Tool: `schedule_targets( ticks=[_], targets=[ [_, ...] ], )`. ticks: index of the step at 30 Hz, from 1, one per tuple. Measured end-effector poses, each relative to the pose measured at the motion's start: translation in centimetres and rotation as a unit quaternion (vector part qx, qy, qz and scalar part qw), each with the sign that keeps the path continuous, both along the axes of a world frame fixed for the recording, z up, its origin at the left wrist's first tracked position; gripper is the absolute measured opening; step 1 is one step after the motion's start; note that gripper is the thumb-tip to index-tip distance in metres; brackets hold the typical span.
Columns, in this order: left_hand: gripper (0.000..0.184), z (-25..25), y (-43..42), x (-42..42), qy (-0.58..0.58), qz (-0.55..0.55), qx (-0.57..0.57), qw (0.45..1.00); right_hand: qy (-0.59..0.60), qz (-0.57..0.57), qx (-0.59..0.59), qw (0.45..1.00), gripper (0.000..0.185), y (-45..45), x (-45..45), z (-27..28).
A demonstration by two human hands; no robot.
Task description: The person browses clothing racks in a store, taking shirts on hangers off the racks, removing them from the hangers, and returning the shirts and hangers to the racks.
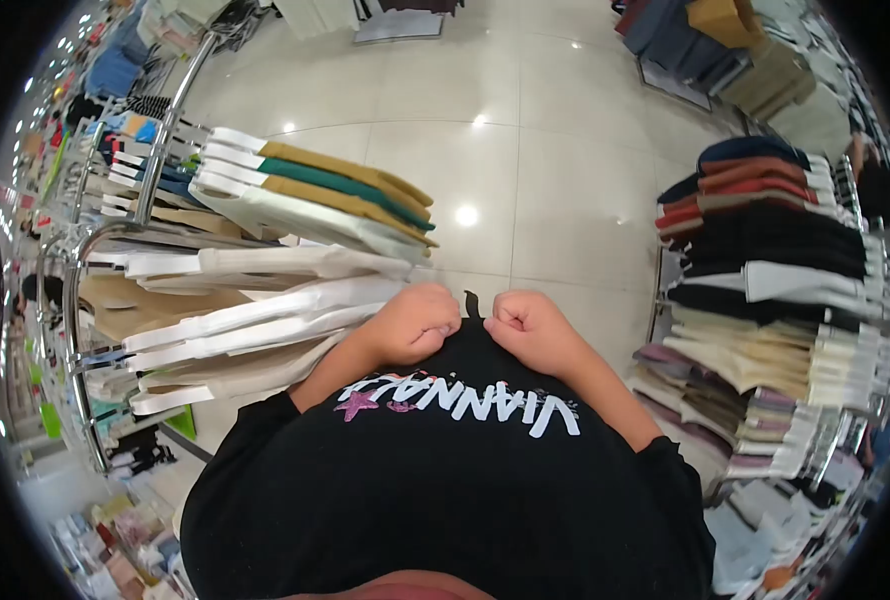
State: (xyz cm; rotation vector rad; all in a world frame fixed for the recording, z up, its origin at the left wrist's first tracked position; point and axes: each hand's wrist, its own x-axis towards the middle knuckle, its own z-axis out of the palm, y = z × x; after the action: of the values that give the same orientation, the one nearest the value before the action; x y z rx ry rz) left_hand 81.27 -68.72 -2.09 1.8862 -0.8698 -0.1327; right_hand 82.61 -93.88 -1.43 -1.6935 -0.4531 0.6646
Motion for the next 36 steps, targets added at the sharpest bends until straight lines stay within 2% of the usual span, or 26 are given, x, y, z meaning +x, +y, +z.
schedule_targets(
  ticks=[5, 9, 15, 17, 21, 25, 29, 33, 36],
  targets=[
    [0.008, 0.3, -7.4, 5.0, -0.038, 0.0, 0.028, 0.999, -0.016, 0.072, 0.023, 0.997, 0.046, -7.0, 6.2, 0.1],
    [0.007, 0.9, -10.7, 8.3, -0.02, 0.028, 0.029, 0.999, -0.025, 0.087, 0.029, 0.995, 0.052, -10.6, 10.0, 0.7],
    [0.007, 2.2, -12.7, 12.9, 0.013, 0.052, 0.059, 0.997, -0.005, 0.062, 0.021, 0.998, 0.047, -13.0, 15.1, 0.7],
    [0.009, 2.2, -12.7, 14.8, 0.042, 0.076, 0.013, 0.996, -0.003, 0.065, 0.014, 0.998, 0.045, -13.3, 17.0, 0.3],
    [0.011, 0.5, -12.4, 20.0, 0.064, 0.053, -0.002, 0.997, 0.0, 0.049, -0.026, 0.998, 0.043, -13.8, 21.7, -0.1],
    [0.012, -0.3, -10.2, 26.5, 0.074, 0.028, -0.024, 0.997, -0.006, 0.041, -0.043, 0.998, 0.041, -11.2, 27.3, -0.1],
    [0.013, -0.7, -5.1, 32.8, 0.071, 0.082, -0.07, 0.992, -0.027, 0.04, -0.068, 0.997, 0.039, -7.3, 34.9, 1.3],
    [0.016, -1.5, 0.3, 36.4, 0.114, 0.151, -0.073, 0.979, -0.045, 0.114, -0.095, 0.988, 0.039, -0.9, 41.2, 2.0],
    [0.016, -0.9, 2.2, 37.3, 0.138, 0.177, -0.114, 0.968, -0.036, 0.157, -0.058, 0.985, 0.04, 2.8, 44.6, 2.3]
  ],
)
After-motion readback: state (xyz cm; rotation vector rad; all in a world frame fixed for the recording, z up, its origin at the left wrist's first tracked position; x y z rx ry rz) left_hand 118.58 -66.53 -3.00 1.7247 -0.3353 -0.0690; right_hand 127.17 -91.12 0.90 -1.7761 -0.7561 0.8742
